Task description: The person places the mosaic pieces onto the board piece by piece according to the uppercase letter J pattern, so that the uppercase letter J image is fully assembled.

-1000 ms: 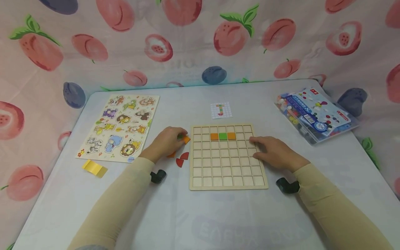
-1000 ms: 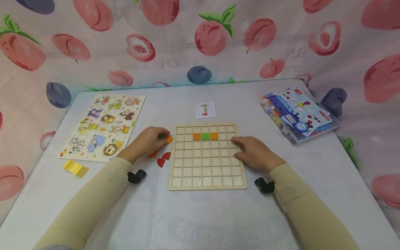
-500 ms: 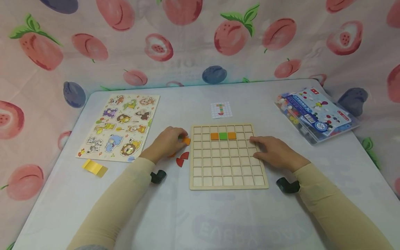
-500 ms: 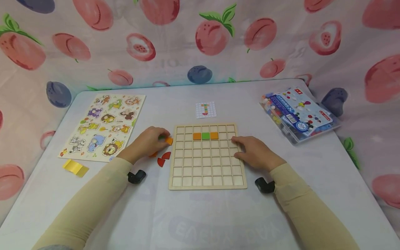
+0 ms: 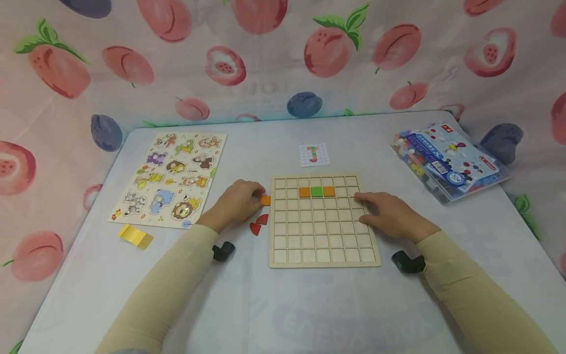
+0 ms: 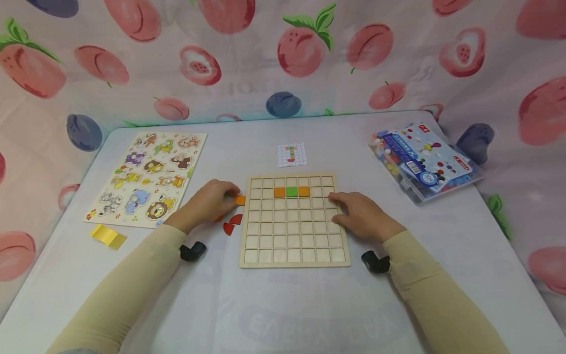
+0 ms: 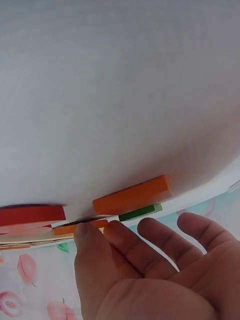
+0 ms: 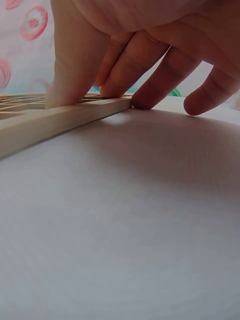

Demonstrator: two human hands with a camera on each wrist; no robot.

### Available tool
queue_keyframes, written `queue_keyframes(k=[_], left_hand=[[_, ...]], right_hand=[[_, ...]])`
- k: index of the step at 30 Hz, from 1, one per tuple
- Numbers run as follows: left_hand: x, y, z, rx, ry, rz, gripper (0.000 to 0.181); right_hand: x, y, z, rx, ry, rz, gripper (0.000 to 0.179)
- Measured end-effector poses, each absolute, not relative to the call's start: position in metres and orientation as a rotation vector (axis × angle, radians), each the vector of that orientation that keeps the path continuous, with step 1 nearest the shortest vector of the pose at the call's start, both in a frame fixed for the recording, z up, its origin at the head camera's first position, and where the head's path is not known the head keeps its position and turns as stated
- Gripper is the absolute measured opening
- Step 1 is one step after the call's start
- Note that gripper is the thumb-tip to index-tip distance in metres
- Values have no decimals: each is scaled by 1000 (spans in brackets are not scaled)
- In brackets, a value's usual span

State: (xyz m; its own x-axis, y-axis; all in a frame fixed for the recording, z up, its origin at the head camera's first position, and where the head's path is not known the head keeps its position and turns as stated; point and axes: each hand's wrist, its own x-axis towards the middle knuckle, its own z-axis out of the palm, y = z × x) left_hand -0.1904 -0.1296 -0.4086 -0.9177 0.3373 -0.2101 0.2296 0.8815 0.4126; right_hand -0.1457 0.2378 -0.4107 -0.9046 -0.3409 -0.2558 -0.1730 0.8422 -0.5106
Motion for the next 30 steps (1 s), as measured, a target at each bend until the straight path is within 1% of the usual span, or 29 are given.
queue_keyframes(k=[18,30], left_hand=[[-182,-131,-397,418,2812,608,31],[-181,-119,-391,499,2796,633,31]], right_hand=[[-147,238,-412,-411,2691,-699,62],[-147,237,-410,-410,2682,-710,61]])
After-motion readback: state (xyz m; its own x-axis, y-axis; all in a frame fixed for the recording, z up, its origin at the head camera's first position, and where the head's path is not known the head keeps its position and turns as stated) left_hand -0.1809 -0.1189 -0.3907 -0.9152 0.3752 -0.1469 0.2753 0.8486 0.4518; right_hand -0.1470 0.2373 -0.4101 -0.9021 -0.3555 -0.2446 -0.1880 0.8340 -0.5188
